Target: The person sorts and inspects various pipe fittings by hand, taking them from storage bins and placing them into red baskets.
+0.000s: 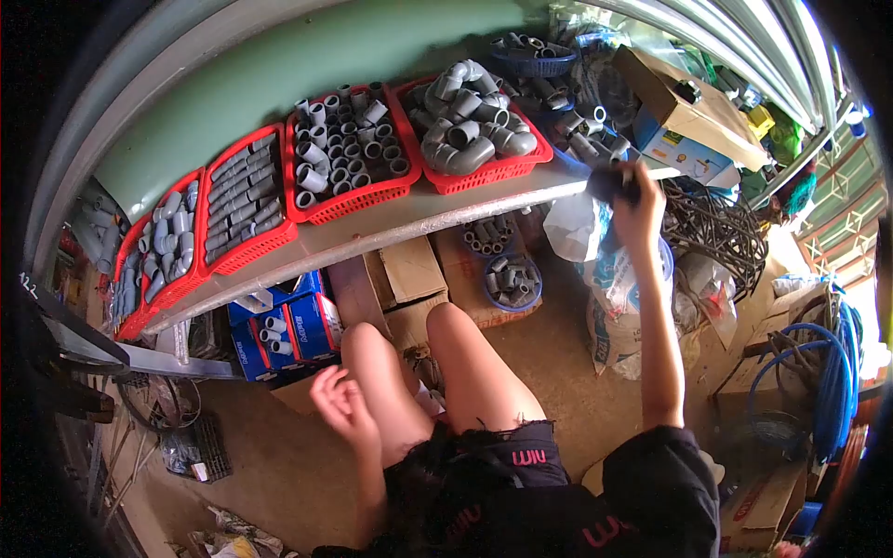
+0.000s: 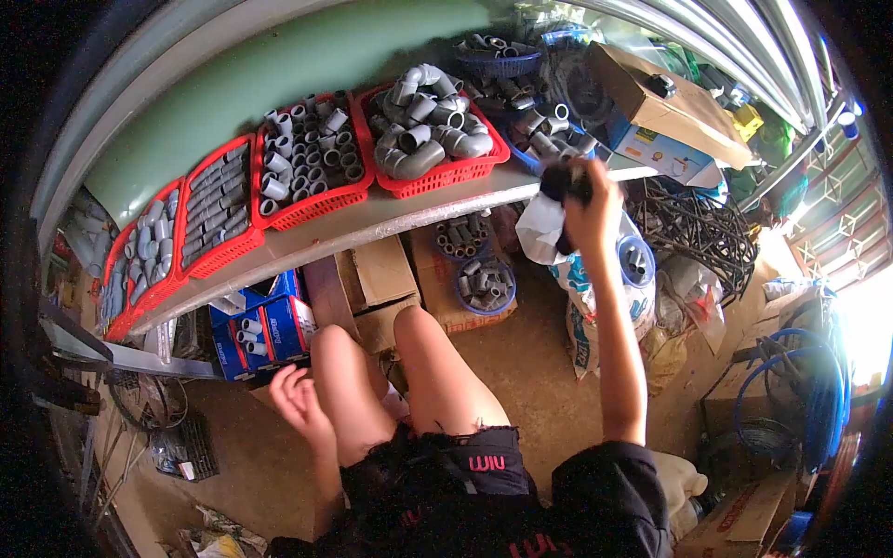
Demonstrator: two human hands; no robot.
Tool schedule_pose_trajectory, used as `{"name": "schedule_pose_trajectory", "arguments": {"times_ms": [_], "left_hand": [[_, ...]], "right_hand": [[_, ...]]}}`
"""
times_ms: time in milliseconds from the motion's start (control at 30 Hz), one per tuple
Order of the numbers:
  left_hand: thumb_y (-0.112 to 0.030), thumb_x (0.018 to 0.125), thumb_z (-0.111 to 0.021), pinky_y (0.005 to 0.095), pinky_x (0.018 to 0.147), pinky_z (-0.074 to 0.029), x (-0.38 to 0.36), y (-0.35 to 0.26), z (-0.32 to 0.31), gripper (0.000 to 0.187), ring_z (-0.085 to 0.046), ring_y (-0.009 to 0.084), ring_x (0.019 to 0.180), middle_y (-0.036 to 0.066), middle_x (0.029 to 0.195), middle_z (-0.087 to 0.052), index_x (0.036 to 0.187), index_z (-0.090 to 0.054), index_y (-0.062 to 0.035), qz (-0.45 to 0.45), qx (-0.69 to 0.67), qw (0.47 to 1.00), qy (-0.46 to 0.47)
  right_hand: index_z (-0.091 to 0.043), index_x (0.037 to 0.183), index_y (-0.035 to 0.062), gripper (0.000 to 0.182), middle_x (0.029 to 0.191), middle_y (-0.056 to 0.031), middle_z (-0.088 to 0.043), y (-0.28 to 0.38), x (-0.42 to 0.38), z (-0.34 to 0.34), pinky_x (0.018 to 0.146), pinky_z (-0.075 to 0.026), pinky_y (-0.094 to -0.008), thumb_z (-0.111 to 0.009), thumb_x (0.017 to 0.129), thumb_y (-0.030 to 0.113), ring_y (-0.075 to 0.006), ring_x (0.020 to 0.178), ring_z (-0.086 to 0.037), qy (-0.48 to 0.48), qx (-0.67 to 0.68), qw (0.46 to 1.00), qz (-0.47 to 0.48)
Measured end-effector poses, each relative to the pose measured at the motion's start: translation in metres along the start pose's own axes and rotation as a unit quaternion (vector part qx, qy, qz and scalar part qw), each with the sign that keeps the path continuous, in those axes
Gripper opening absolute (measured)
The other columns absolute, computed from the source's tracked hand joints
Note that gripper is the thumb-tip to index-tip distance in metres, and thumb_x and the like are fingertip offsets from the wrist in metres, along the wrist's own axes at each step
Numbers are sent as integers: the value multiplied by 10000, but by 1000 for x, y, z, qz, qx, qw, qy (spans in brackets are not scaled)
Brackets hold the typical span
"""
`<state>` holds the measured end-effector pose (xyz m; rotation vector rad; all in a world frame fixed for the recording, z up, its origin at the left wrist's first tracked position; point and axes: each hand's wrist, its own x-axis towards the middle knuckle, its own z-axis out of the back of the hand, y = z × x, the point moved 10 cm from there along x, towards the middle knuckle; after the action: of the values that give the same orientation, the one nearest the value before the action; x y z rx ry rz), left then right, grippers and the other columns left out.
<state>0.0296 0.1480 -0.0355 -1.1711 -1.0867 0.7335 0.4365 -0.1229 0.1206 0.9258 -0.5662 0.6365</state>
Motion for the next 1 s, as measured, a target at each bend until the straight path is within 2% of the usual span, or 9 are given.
{"name": "schedule_pose_trajectory", "arguments": {"times_ms": [100, 233, 367, 533, 633, 800, 867, 900, 1000], "left_hand": [[-223, 866, -516, 313, 833, -397, -16, -31, -81, 403, -484, 211, 996, 126, 1144, -452, 1176, -379, -5, 38, -112, 979, 168], [-195, 872, -488, 308, 873, -375, -66, -33, -156, 477, -461, 185, 1030, 112, 1148, -439, 1263, -292, -3, 119, -122, 906, 389], [-128, 874, -435, 296, 869, -391, -106, 17, -148, 478, -460, 194, 1010, 80, 1116, -450, 1305, -249, -42, 357, -242, 841, 327], [-204, 874, -354, 323, 927, -369, -113, 7, -138, 399, -453, 180, 1077, 82, 1169, -466, 1230, -363, -23, 390, -346, 806, 279], [-302, 874, -256, 321, 939, -359, -110, -5, -131, 442, -439, 172, 1097, 77, 1169, -465, 1163, -428, -16, 353, -344, 810, 318], [-255, 882, -358, 294, 925, -332, -107, -23, -126, 381, -432, 169, 1077, 101, 1140, -469, 1161, -417, -3, 263, -189, 865, 384], [-273, 885, -417, 297, 957, -297, -105, -38, -130, 437, -413, 178, 1108, 106, 1151, -464, 1206, -375, 20, 221, -192, 873, 391], [-288, 882, -431, 289, 936, -306, -111, -33, -130, 466, -416, 162, 1073, 94, 1125, -464, 1225, -361, 20, 252, -170, 861, 408], [-279, 871, -474, 239, 760, -358, -125, -26, -128, 427, -418, 77, 853, 30, 953, -457, 1176, -398, 9, 338, -178, 820, 425]], "right_hand": [[-569, 908, 60, 409, 835, -114, -594, 61, -79, -25, 757, -435, -314, -488, 558, -134, -236, 789, -566, 185, 103, 972, -98], [-562, 921, 37, 365, 899, -126, -588, 131, -168, -68, 773, -444, -335, -562, 567, -53, -295, 890, -568, 353, 311, 882, -43], [-558, 963, -5, 319, 961, -127, -589, 114, -189, -63, 814, -439, -312, -574, 645, 10, -238, 922, -579, 272, 358, 876, -175], [-551, 943, -5, 273, 1000, -159, -568, 142, -198, -54, 864, -410, -377, -511, 683, 70, -283, 1002, -541, 200, 372, 899, -114], [-546, 1029, 54, 416, 1122, -163, -510, 183, -195, -48, 925, -356, -383, -673, 642, 138, -304, 1087, -470, 227, 272, 935, -19], [-582, 913, 59, 343, 913, -103, -580, 173, -213, -54, 684, -487, -335, -686, 587, 42, -293, 839, -589, 204, 285, 934, -64], [-550, 833, 23, 216, 769, -84, -565, 141, -230, -62, 656, -452, -285, -575, 623, -17, -184, 752, -557, 176, 291, 925, -170], [-524, 798, 4, 165, 715, -62, -538, 123, -241, -65, 637, -425, -257, -530, 637, -34, -122, 700, -515, 160, 280, 911, -258], [-509, 775, 4, 91, 678, -38, -496, 105, -237, -63, 603, -399, -239, -473, 701, -33, -85, 676, -463, 117, 309, 907, -260]]}}
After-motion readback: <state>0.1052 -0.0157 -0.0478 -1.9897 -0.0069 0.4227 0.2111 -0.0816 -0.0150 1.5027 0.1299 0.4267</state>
